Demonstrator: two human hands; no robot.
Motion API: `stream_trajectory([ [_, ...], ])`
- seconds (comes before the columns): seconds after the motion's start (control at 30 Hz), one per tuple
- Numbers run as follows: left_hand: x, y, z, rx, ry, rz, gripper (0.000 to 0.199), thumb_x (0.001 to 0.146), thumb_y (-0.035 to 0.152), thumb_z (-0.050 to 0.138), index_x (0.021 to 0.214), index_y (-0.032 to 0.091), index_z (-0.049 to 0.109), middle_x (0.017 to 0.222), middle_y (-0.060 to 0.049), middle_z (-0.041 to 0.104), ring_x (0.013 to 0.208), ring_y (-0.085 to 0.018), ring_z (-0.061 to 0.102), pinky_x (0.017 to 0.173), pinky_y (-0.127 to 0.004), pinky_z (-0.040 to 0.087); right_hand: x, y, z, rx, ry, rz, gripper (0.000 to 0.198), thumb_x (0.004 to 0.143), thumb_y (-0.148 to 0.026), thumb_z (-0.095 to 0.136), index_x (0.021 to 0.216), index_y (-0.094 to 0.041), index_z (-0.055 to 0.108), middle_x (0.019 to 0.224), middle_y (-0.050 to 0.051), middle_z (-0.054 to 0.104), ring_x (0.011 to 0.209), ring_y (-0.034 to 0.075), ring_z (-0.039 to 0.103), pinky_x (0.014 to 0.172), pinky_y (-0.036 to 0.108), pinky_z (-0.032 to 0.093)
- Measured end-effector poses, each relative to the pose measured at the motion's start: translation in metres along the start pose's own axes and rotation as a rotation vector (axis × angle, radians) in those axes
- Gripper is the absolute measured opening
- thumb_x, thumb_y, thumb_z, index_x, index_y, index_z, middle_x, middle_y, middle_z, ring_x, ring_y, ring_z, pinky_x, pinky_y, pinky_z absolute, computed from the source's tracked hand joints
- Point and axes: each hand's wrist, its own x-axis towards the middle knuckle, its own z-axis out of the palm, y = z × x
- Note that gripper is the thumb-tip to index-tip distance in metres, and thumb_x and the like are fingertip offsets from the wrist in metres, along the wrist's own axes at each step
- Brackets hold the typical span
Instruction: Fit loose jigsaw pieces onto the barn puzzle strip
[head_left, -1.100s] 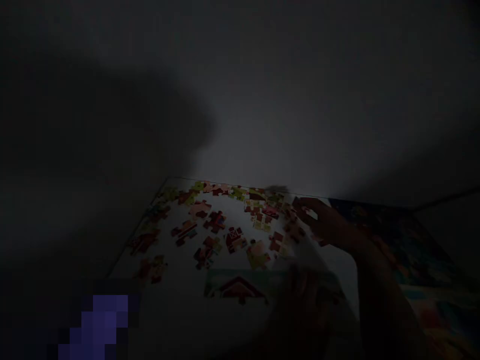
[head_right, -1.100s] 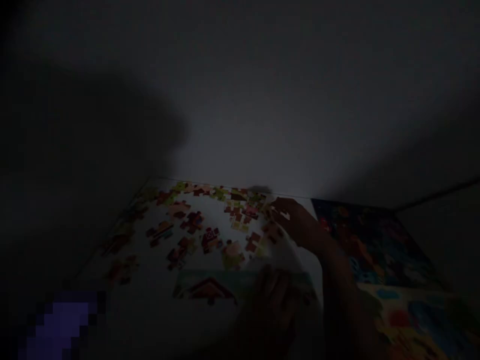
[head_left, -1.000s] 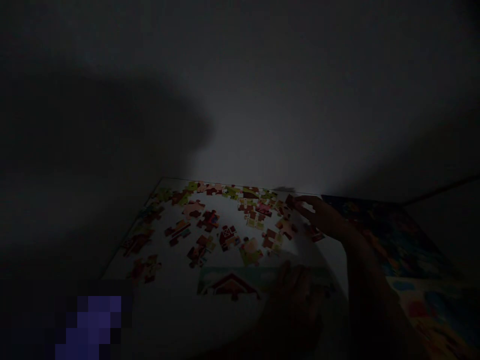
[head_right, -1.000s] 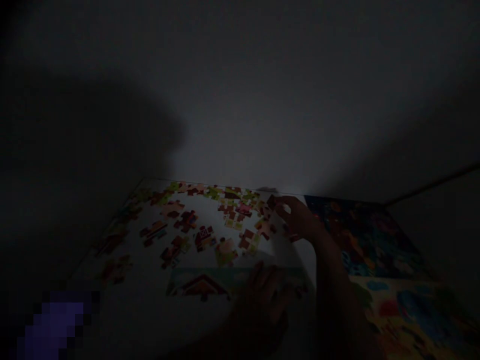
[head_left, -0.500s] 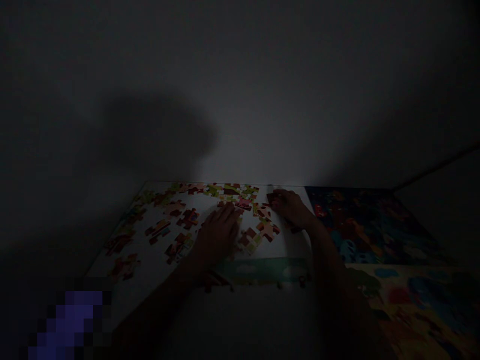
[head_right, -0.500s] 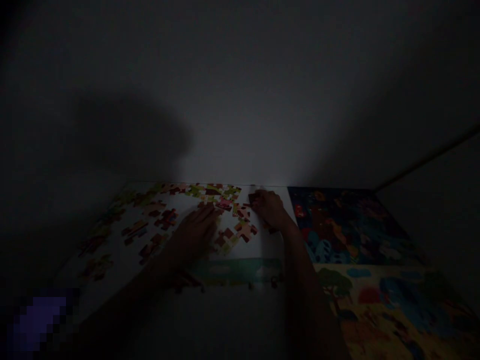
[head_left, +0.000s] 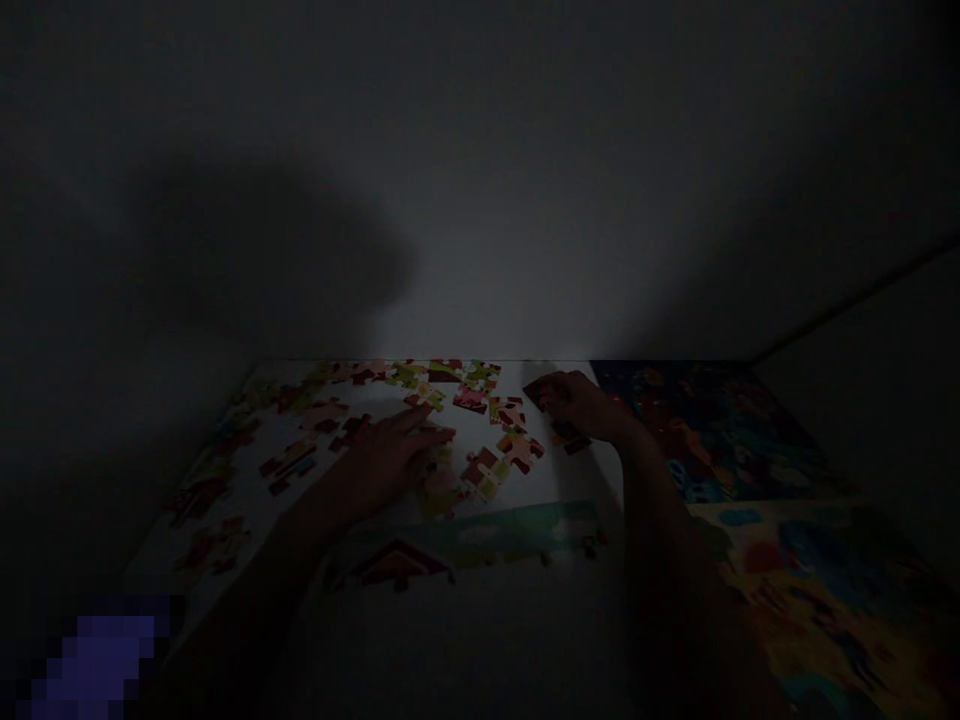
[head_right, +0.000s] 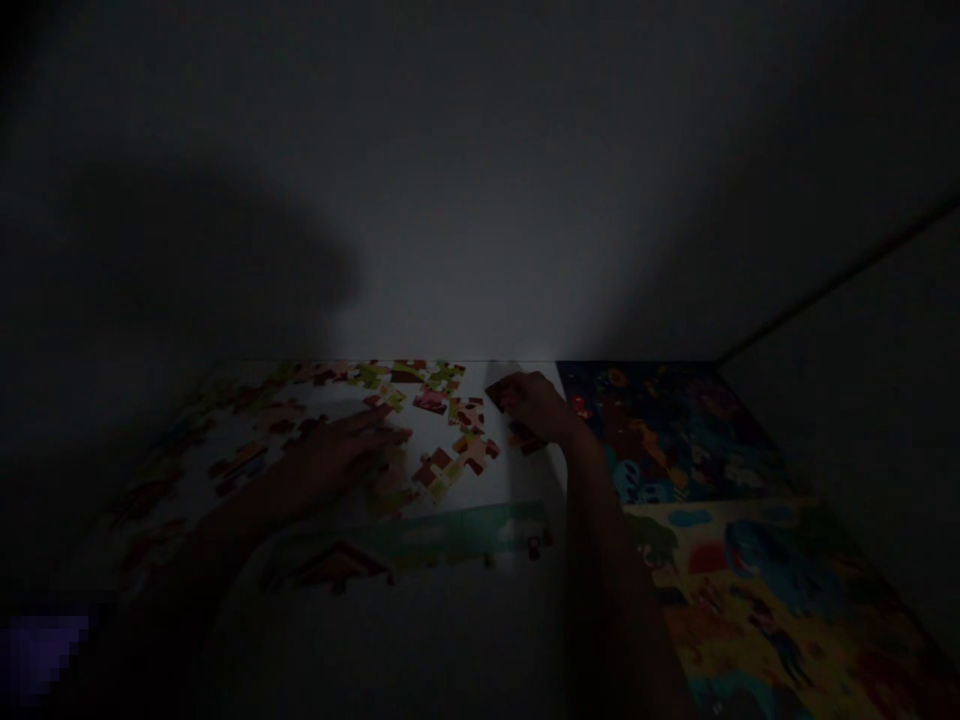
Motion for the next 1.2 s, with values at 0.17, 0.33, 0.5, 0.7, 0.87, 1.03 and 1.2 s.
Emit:
stream_trajectory([
  [0.17,-0.001,0.010,-0.001,-0.017,0.014,0.015,0.045,0.092,0.020,0.044,0.133,0.029,0.059,0.154,-0.005,0.040,0.139,-0.025,0.041,0.112,-0.045,0.038,0.007,-0.017,0.007,-0.052,0.057,0.008,0.035,0.080,-0.012,0.053,0.110,-0.018,0.071,0.107,0.012,0.069,0.097,0.024,0.067,0.087,0.038,0.055],
  [0.33,-0.002,0.016,-0.005,0.001,0.003,-0.003,0.044,0.093,0.019,0.044,0.133,0.028,0.059,0.153,-0.007,0.042,0.137,-0.026,0.044,0.110,-0.045,0.039,0.018,-0.060,0.037,-0.037,0.103,-0.204,0.039,0.091,-0.022,0.051,0.127,-0.022,0.063,0.135,0.010,0.060,0.125,0.025,0.055,0.106,0.046,0.044],
  [0.5,-0.003,0.015,-0.005,0.007,-0.033,-0.057,0.044,0.095,0.025,0.044,0.137,0.031,0.055,0.155,-0.007,0.039,0.138,-0.030,0.042,0.110,-0.053,0.036,0.010,-0.086,0.048,-0.177,-0.097,-0.276,0.035,0.096,-0.033,0.051,0.126,-0.021,0.065,0.139,0.012,0.057,0.136,0.028,0.045,0.112,0.049,0.037],
  [0.7,-0.007,0.007,-0.004,-0.014,-0.046,-0.058,0.043,0.097,0.032,0.041,0.138,0.031,0.054,0.158,-0.009,0.033,0.140,-0.031,0.040,0.111,-0.058,0.032,0.009,-0.080,0.029,-0.141,-0.076,-0.201,0.030,0.089,-0.015,0.052,0.111,-0.021,0.073,0.134,0.009,0.060,0.128,0.025,0.053,0.107,0.041,0.044],
  [0.87,-0.006,-0.001,-0.001,0.031,-0.044,-0.056,0.044,0.098,0.034,0.039,0.139,0.025,0.053,0.156,-0.010,0.035,0.138,-0.030,0.042,0.112,-0.054,0.034,0.008,-0.063,0.007,-0.135,0.054,0.043,0.037,0.085,-0.009,0.051,0.116,-0.016,0.069,0.126,0.013,0.064,0.115,0.023,0.061,0.102,0.036,0.046],
  [1.03,-0.006,-0.003,-0.001,0.054,-0.043,-0.049,0.044,0.099,0.036,0.039,0.139,0.024,0.053,0.154,-0.013,0.039,0.137,-0.031,0.043,0.111,-0.055,0.034,0.008,-0.062,0.013,-0.112,-0.009,0.057,0.033,0.085,-0.018,0.059,0.116,-0.013,0.069,0.117,0.015,0.065,0.102,0.023,0.064,0.091,0.033,0.050],
  [1.2,-0.007,-0.003,-0.002,0.046,-0.069,-0.049,0.044,0.099,0.035,0.038,0.140,0.023,0.052,0.155,-0.013,0.037,0.138,-0.032,0.042,0.109,-0.056,0.037,0.011,-0.061,0.028,-0.118,-0.038,-0.021,0.031,0.086,-0.023,0.060,0.114,-0.015,0.071,0.111,0.015,0.065,0.096,0.023,0.064,0.087,0.035,0.051],
])
